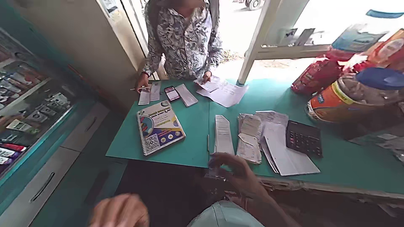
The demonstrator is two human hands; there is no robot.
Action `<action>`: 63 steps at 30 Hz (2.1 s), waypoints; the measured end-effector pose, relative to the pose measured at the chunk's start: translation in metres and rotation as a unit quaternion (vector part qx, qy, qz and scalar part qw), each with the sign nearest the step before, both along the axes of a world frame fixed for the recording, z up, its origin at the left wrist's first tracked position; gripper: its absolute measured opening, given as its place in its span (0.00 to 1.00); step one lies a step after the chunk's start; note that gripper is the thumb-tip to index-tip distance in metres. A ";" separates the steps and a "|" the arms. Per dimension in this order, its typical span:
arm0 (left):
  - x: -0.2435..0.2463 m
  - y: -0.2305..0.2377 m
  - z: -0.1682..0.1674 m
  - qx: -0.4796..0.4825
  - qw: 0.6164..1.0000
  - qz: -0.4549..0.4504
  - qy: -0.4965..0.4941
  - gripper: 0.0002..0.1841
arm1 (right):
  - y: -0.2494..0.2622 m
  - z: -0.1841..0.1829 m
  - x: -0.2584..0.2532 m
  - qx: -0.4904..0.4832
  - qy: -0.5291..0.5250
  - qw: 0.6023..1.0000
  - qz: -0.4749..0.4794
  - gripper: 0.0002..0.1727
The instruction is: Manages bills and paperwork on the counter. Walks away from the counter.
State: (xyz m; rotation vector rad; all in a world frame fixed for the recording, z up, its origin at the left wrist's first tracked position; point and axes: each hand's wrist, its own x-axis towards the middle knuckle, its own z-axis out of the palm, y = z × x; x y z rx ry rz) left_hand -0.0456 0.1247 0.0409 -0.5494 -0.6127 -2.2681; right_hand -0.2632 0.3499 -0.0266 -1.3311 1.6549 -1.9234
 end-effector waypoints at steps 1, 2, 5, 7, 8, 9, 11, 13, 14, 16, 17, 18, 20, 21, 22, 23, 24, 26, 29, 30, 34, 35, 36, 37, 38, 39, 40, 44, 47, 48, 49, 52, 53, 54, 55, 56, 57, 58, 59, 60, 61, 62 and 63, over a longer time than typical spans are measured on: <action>-0.023 0.024 -0.013 0.004 0.999 -0.008 -0.044 0.10 | 0.012 0.003 0.011 -0.047 -0.045 0.996 0.067 0.29; -0.041 0.049 -0.028 -0.018 0.995 -0.041 -0.090 0.11 | 0.026 0.006 0.020 -0.078 -0.074 0.987 0.117 0.35; -0.074 0.112 -0.063 -0.171 0.960 -0.113 -0.191 0.10 | 0.068 0.012 0.027 -0.105 -0.053 0.985 0.130 0.25; -0.081 0.140 -0.074 -0.322 0.905 -0.069 -0.268 0.10 | 0.092 0.005 0.020 -0.043 0.011 0.997 0.063 0.21; -0.084 0.152 -0.078 -0.395 0.865 -0.043 -0.305 0.10 | 0.103 0.001 0.015 0.006 0.025 0.998 0.054 0.23; -0.085 0.163 -0.081 -0.467 0.818 -0.006 -0.335 0.11 | 0.112 -0.004 0.010 0.049 0.020 0.997 0.062 0.21; -0.084 0.175 -0.089 -0.580 0.732 0.068 -0.351 0.12 | 0.128 -0.013 0.006 0.079 -0.025 0.992 0.097 0.13; -0.076 0.169 -0.093 -0.609 0.693 0.099 -0.372 0.11 | 0.148 -0.014 -0.001 0.034 -0.086 0.994 0.065 0.12; -0.070 0.159 -0.094 -0.600 0.680 0.125 -0.403 0.11 | 0.162 -0.008 -0.009 0.008 -0.109 0.994 0.027 0.12; -0.058 0.138 -0.095 -0.555 0.677 0.178 -0.450 0.12 | 0.189 0.001 -0.035 -0.013 -0.092 0.995 -0.023 0.14; -0.055 0.128 -0.095 -0.532 0.688 0.192 -0.454 0.12 | 0.198 0.003 -0.047 -0.004 -0.057 0.998 -0.028 0.16; -0.054 0.123 -0.092 -0.516 0.703 0.193 -0.449 0.13 | 0.201 0.003 -0.053 0.007 -0.026 0.999 -0.037 0.16; -0.057 0.125 -0.086 -0.493 0.742 0.186 -0.415 0.11 | 0.191 -0.001 -0.054 0.042 0.027 0.997 -0.051 0.14; -0.060 0.129 -0.083 -0.492 0.752 0.186 -0.398 0.11 | 0.183 -0.004 -0.051 0.081 0.061 0.994 -0.048 0.14; -0.064 0.133 -0.081 -0.499 0.754 0.190 -0.383 0.10 | 0.173 -0.006 -0.046 0.128 0.109 0.985 -0.045 0.18; -0.068 0.137 -0.080 -0.505 0.755 0.197 -0.370 0.10 | 0.163 -0.009 -0.040 0.168 0.162 0.971 -0.043 0.19; -0.072 0.142 -0.081 -0.500 0.760 0.201 -0.363 0.11 | 0.153 -0.012 -0.034 0.193 0.208 0.958 -0.039 0.18; -0.078 0.150 -0.081 -0.474 0.777 0.197 -0.365 0.13 | 0.138 -0.017 -0.022 0.222 0.260 0.940 -0.008 0.16; -0.081 0.146 -0.082 -0.466 0.798 0.166 -0.344 0.12 | 0.125 -0.021 -0.011 0.244 0.273 0.930 0.011 0.17; -0.081 0.141 -0.081 -0.471 0.798 0.162 -0.339 0.11 | 0.122 -0.020 -0.009 0.251 0.270 0.930 0.010 0.16; -0.086 0.117 -0.079 -0.518 0.776 0.153 -0.326 0.09 | 0.108 -0.011 -0.011 0.299 0.281 0.912 0.008 0.15; -0.087 0.113 -0.080 -0.544 0.758 0.149 -0.328 0.08 | 0.104 -0.009 -0.011 0.313 0.290 0.904 0.013 0.15; -0.087 0.110 -0.080 -0.570 0.739 0.138 -0.332 0.07 | 0.099 -0.007 -0.010 0.326 0.294 0.898 0.022 0.15; -0.088 0.108 -0.080 -0.593 0.722 0.122 -0.334 0.06 | 0.092 -0.004 -0.007 0.337 0.295 0.893 0.032 0.13; -0.090 0.106 -0.081 -0.611 0.710 0.111 -0.334 0.06 | 0.084 -0.001 -0.005 0.347 0.296 0.889 0.037 0.12; -0.093 0.103 -0.081 -0.621 0.701 0.108 -0.333 0.06 | 0.077 0.001 -0.004 0.358 0.299 0.884 0.033 0.11; -0.096 0.098 -0.081 -0.629 0.696 0.107 -0.330 0.07 | 0.071 0.003 -0.004 0.363 0.303 0.881 0.027 0.10; -0.105 0.078 -0.071 -0.635 0.702 0.101 -0.307 0.15 | 0.056 0.003 -0.009 0.341 0.307 0.888 0.009 0.12; -0.120 0.061 -0.063 -0.580 0.746 0.080 -0.317 0.38 | 0.063 0.005 -0.010 0.334 0.282 0.898 -0.038 0.16; -0.128 0.055 -0.065 -0.544 0.767 0.101 -0.325 0.39 | 0.070 0.005 -0.009 0.321 0.260 0.908 -0.066 0.18; -0.138 0.050 -0.068 -0.516 0.780 0.136 -0.326 0.37 | 0.078 0.004 -0.009 0.296 0.223 0.924 -0.096 0.19; -0.172 0.040 -0.084 -0.560 0.726 0.210 -0.339 0.20 | 0.102 -0.010 -0.007 0.149 0.045 0.974 -0.163 0.20; -0.186 0.038 -0.092 -0.620 0.675 0.211 -0.340 0.17 | 0.107 -0.015 -0.008 0.091 -0.006 0.980 -0.180 0.19; -0.200 0.038 -0.102 -0.684 0.617 0.203 -0.333 0.16 | 0.111 -0.019 -0.009 0.039 -0.050 0.980 -0.188 0.18; -0.212 0.041 -0.111 -0.739 0.560 0.190 -0.322 0.17 | 0.113 -0.021 -0.010 0.006 -0.075 0.978 -0.195 0.17; -0.224 0.044 -0.119 -0.780 0.514 0.180 -0.308 0.19 | 0.114 -0.022 -0.011 -0.016 -0.083 0.973 -0.215 0.16; -0.235 0.047 -0.124 -0.804 0.485 0.168 -0.299 0.22 | 0.113 -0.021 -0.012 -0.032 -0.089 0.966 -0.240 0.14; -0.245 0.049 -0.128 -0.818 0.469 0.154 -0.295 0.28 | 0.110 -0.020 -0.014 -0.055 -0.105 0.959 -0.259 0.11; -0.253 0.049 -0.129 -0.826 0.457 0.137 -0.298 0.34 | 0.107 -0.020 -0.015 -0.080 -0.122 0.953 -0.267 0.08; -0.259 0.049 -0.131 -0.831 0.447 0.123 -0.306 0.40 | 0.101 -0.021 -0.017 -0.096 -0.128 0.948 -0.275 0.05; -0.263 0.047 -0.131 -0.834 0.438 0.109 -0.318 0.44 | 0.094 -0.025 -0.018 -0.094 -0.118 0.948 -0.279 0.04; -0.266 0.045 -0.132 -0.835 0.428 0.096 -0.331 0.46 | 0.085 -0.030 -0.022 -0.084 -0.094 0.951 -0.281 0.06; -0.268 0.044 -0.133 -0.838 0.416 0.085 -0.342 0.48 | 0.074 -0.038 -0.026 -0.066 -0.065 0.955 -0.281 0.11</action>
